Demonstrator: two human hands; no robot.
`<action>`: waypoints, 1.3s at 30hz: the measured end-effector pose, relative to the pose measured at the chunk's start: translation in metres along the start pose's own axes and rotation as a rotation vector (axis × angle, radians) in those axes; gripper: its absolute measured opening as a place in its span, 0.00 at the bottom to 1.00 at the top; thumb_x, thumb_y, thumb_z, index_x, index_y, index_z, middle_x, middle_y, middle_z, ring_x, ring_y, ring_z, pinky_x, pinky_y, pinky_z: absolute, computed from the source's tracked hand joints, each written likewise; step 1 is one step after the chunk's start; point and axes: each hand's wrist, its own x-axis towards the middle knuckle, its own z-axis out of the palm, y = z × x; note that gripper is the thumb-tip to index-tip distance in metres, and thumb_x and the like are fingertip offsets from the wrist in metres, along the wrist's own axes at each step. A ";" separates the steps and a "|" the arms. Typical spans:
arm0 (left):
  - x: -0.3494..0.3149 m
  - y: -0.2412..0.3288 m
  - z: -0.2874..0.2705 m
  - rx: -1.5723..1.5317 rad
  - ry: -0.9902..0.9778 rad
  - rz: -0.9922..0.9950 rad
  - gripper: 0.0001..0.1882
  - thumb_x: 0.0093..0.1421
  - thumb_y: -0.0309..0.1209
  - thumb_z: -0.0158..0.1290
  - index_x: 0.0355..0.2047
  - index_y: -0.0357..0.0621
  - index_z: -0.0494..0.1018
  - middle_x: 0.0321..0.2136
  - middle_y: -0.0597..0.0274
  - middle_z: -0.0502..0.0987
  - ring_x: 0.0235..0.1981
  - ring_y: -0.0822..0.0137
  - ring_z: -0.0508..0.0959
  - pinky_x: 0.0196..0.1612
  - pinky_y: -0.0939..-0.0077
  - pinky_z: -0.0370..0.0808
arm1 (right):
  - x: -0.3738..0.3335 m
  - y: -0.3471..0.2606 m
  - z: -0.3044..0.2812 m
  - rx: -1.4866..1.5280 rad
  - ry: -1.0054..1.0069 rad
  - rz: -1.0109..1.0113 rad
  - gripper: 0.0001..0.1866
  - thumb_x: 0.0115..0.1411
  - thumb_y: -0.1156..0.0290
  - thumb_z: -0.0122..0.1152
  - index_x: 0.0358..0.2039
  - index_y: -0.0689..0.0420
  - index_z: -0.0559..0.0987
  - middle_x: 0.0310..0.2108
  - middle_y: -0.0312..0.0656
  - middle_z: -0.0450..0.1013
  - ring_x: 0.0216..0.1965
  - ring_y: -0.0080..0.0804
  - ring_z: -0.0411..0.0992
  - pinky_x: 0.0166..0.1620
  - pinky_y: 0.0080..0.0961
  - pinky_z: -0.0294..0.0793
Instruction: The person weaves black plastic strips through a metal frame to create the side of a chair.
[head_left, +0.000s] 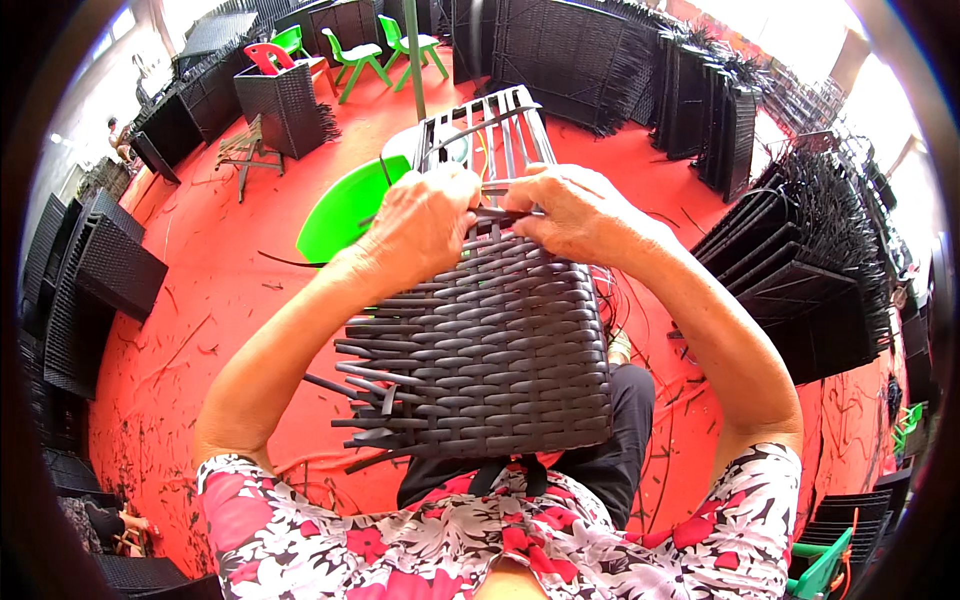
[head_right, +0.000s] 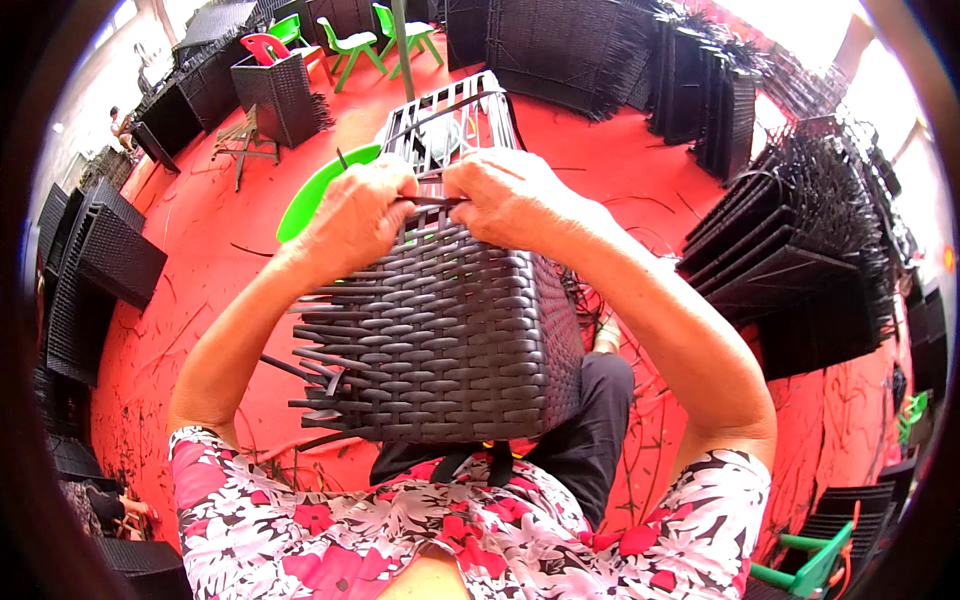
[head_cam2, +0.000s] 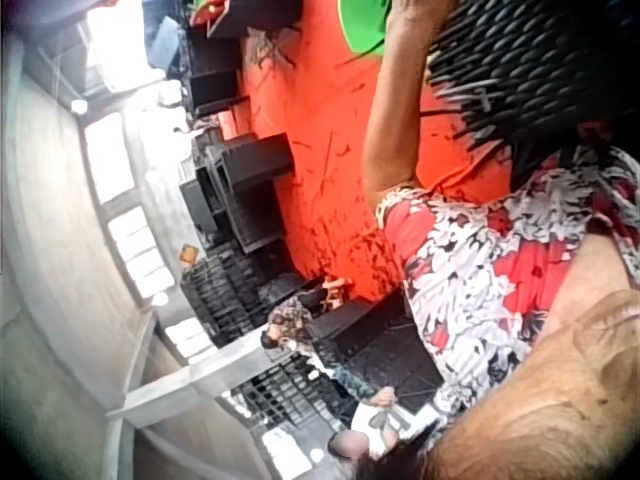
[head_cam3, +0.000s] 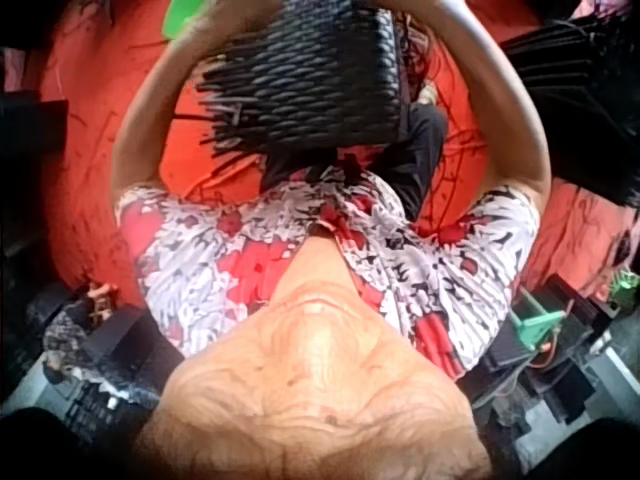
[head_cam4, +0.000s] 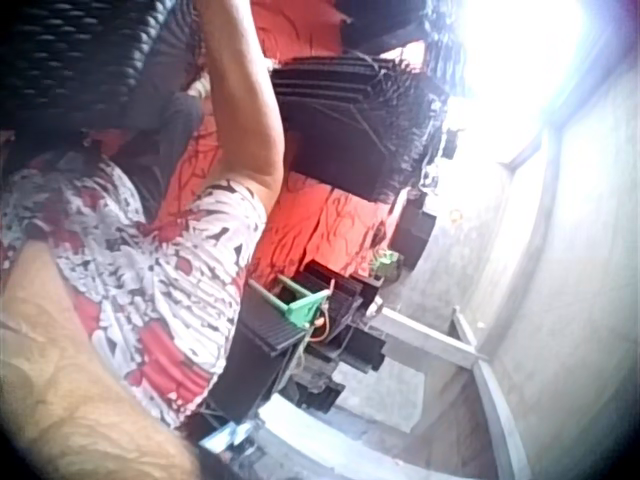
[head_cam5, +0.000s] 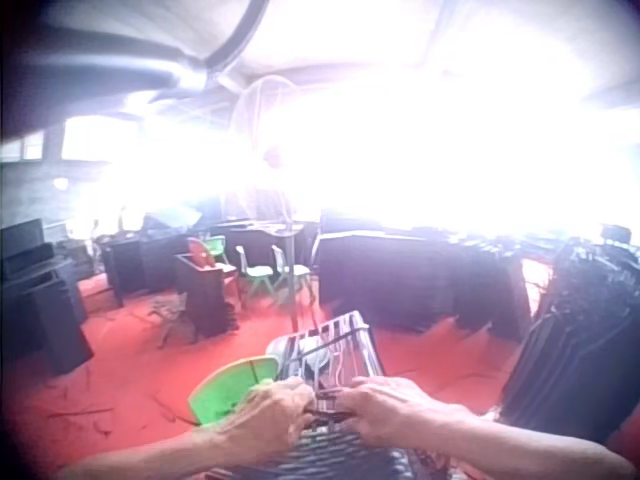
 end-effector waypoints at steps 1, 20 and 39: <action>0.003 0.007 -0.011 -0.085 -0.024 -0.048 0.06 0.53 0.24 0.54 0.31 0.36 0.70 0.28 0.51 0.73 0.30 0.49 0.73 0.38 0.61 0.70 | 0.001 0.001 0.003 0.019 0.045 -0.060 0.10 0.54 0.68 0.60 0.33 0.61 0.77 0.29 0.47 0.74 0.36 0.43 0.73 0.41 0.36 0.70; -0.031 0.001 -0.080 -0.654 -0.291 -0.470 0.09 0.60 0.25 0.50 0.22 0.41 0.74 0.14 0.73 0.67 0.13 0.82 0.62 0.16 0.83 0.57 | 0.018 -0.062 -0.059 -0.148 -0.045 -0.132 0.10 0.55 0.77 0.53 0.38 0.66 0.75 0.30 0.55 0.73 0.34 0.49 0.74 0.39 0.40 0.72; 0.016 0.027 -0.023 -1.042 -0.330 -0.263 0.10 0.64 0.32 0.50 0.30 0.39 0.77 0.13 0.70 0.70 0.12 0.81 0.66 0.16 0.85 0.62 | -0.030 -0.045 -0.058 -0.289 0.157 -0.184 0.09 0.53 0.74 0.62 0.36 0.60 0.77 0.28 0.47 0.75 0.28 0.46 0.74 0.31 0.35 0.73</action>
